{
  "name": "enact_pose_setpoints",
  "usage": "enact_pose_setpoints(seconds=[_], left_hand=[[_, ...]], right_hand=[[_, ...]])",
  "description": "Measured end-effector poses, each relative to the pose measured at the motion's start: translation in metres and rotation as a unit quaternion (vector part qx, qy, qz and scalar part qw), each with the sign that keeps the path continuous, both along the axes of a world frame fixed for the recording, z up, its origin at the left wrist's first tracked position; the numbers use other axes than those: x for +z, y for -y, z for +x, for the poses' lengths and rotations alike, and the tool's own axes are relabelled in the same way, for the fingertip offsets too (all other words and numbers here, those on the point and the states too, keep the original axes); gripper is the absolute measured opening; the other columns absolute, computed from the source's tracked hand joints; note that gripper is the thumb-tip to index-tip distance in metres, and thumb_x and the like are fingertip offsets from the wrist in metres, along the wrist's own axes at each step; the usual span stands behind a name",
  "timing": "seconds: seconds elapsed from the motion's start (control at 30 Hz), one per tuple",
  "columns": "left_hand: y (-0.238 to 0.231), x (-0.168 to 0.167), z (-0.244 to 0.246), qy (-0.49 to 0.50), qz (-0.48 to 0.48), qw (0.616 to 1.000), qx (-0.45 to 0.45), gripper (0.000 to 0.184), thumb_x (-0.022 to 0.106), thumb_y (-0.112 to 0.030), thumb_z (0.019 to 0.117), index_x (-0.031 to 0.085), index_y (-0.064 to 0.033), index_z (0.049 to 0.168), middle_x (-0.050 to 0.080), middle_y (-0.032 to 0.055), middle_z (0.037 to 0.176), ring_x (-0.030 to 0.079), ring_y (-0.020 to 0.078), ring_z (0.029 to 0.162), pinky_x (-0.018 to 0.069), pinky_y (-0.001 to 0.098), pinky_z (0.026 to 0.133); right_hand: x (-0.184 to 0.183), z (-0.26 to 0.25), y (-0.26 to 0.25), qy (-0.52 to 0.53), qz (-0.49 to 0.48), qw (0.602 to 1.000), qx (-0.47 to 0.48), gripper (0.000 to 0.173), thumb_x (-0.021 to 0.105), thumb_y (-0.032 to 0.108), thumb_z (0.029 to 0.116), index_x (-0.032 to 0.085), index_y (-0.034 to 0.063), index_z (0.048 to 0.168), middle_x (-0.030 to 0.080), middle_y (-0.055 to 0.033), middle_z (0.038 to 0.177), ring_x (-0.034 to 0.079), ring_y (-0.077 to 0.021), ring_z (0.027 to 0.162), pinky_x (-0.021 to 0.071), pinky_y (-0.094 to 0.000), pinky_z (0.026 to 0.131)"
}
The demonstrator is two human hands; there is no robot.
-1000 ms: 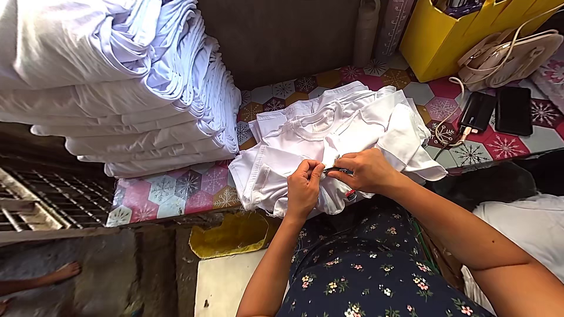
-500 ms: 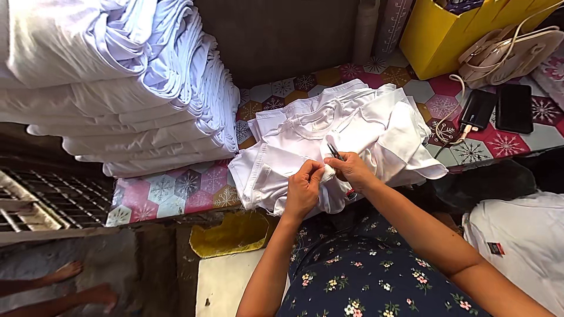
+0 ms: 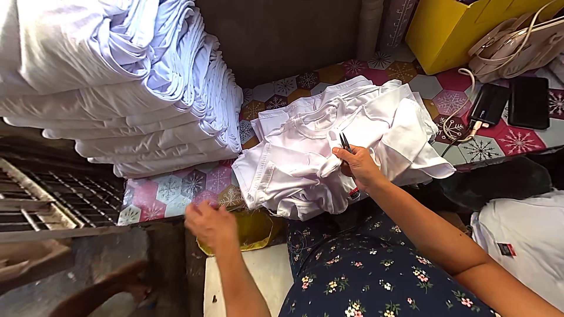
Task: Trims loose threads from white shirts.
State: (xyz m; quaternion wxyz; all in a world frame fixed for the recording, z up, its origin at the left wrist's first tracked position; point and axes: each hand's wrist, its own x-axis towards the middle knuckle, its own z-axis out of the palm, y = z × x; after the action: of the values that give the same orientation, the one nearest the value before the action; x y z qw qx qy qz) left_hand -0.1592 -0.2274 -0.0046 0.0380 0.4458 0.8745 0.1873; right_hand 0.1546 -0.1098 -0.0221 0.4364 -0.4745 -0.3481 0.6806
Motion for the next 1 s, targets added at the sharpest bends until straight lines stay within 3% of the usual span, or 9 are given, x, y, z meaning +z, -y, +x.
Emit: enact_pose_setpoints(seconds=[0.07, 0.13, 0.27, 0.37, 0.4, 0.53, 0.67, 0.77, 1.0], left_hand=[[-0.019, 0.002, 0.048, 0.118, 0.117, 0.976, -0.141, 0.052, 0.069, -0.014, 0.0949, 0.053, 0.0135, 0.135, 0.046, 0.0338, 0.148, 0.045, 0.0468, 0.139, 0.0384, 0.0577, 0.113], [-0.040, -0.002, 0.101, 0.284, 0.157, 0.910, -0.259, 0.062, 0.077, -0.018, 0.0885, 0.050, 0.0053, 0.140, 0.060, 0.0183, 0.137, 0.057, 0.0244, 0.128, 0.0476, 0.0429, 0.108], [-0.071, 0.000, 0.155, 0.483, 0.092, 0.812, -0.313, 0.045, 0.076, 0.000, 0.0870, 0.055, -0.0029, 0.126, 0.072, 0.0015, 0.091, 0.068, 0.0058, 0.081, 0.0579, 0.0263, 0.077], [-0.079, 0.008, 0.155, 0.547, 0.069, 0.787, -0.275, 0.035, 0.070, 0.007, 0.0902, 0.054, -0.0051, 0.119, 0.070, -0.0013, 0.084, 0.066, 0.0036, 0.072, 0.0567, 0.0224, 0.071], [-0.079, 0.009, 0.153, 0.551, 0.068, 0.786, -0.272, 0.034, 0.069, 0.007, 0.0907, 0.053, -0.0056, 0.118, 0.071, -0.0018, 0.084, 0.066, 0.0032, 0.072, 0.0566, 0.0221, 0.071], [-0.076, 0.013, 0.154, 0.546, 0.062, 0.791, -0.270, 0.031, 0.069, 0.007, 0.0912, 0.055, -0.0064, 0.115, 0.071, -0.0026, 0.082, 0.067, 0.0027, 0.072, 0.0567, 0.0212, 0.071], [-0.078, 0.016, 0.152, 0.547, 0.062, 0.794, -0.257, 0.023, 0.066, 0.004, 0.0949, 0.055, -0.0078, 0.112, 0.070, -0.0038, 0.080, 0.065, 0.0013, 0.069, 0.0544, 0.0195, 0.068], [-0.079, 0.018, 0.149, 0.550, 0.053, 0.792, -0.260, 0.019, 0.062, 0.002, 0.0980, 0.055, -0.0081, 0.113, 0.070, -0.0032, 0.081, 0.064, 0.0013, 0.069, 0.0533, 0.0186, 0.067], [-0.080, 0.018, 0.148, 0.548, 0.040, 0.791, -0.268, 0.016, 0.060, 0.002, 0.0991, 0.055, -0.0071, 0.112, 0.070, -0.0026, 0.080, 0.064, 0.0014, 0.069, 0.0532, 0.0186, 0.067]], right_hand=[[0.002, -0.001, 0.000, 0.004, 0.007, 1.000, 0.008, 0.019, 0.059, 0.018, 0.1049, 0.063, 0.0073, 0.089, 0.053, 0.0037, 0.062, 0.037, -0.0003, 0.045, 0.0321, -0.0153, 0.043], [0.006, -0.004, 0.000, 0.012, 0.013, 1.000, 0.017, 0.019, 0.059, 0.018, 0.1047, 0.064, 0.0075, 0.089, 0.053, 0.0039, 0.062, 0.037, -0.0001, 0.045, 0.0318, -0.0152, 0.043], [0.006, 0.003, 0.001, 0.082, 0.084, 0.993, 0.031, 0.018, 0.061, 0.019, 0.1041, 0.064, 0.0082, 0.090, 0.055, 0.0034, 0.065, 0.040, -0.0005, 0.048, 0.0338, -0.0165, 0.045], [0.004, 0.022, 0.008, 0.187, 0.273, 0.944, 0.012, 0.015, 0.064, 0.012, 0.0998, 0.070, 0.0032, 0.110, 0.070, 0.0001, 0.092, 0.061, -0.0002, 0.072, 0.0530, -0.0190, 0.067], [0.003, 0.024, 0.011, 0.203, 0.345, 0.916, 0.002, 0.018, 0.067, 0.010, 0.0959, 0.071, 0.0001, 0.111, 0.071, -0.0023, 0.096, 0.062, -0.0005, 0.076, 0.0531, -0.0180, 0.068], [-0.005, 0.021, 0.019, 0.282, 0.537, 0.795, 0.006, 0.012, 0.074, 0.004, 0.0837, 0.074, -0.0036, 0.094, 0.071, -0.0124, 0.090, 0.069, -0.0153, 0.078, 0.0585, -0.0296, 0.068], [-0.003, 0.023, 0.029, 0.292, 0.537, 0.790, 0.038, 0.015, 0.070, 0.011, 0.0894, 0.069, -0.0040, 0.088, 0.066, -0.0107, 0.077, 0.062, -0.0134, 0.066, 0.0524, -0.0264, 0.059], [-0.004, 0.034, 0.021, 0.355, 0.500, 0.788, 0.050, 0.044, 0.064, 0.043, 0.0963, 0.070, -0.0002, 0.093, 0.065, -0.0068, 0.072, 0.058, -0.0139, 0.059, 0.0476, -0.0320, 0.052], [-0.012, 0.037, 0.004, 0.385, 0.570, 0.724, 0.049, 0.034, 0.067, 0.037, 0.0954, 0.074, 0.0036, 0.089, 0.066, -0.0057, 0.070, 0.057, -0.0151, 0.053, 0.0416, -0.0326, 0.044]])
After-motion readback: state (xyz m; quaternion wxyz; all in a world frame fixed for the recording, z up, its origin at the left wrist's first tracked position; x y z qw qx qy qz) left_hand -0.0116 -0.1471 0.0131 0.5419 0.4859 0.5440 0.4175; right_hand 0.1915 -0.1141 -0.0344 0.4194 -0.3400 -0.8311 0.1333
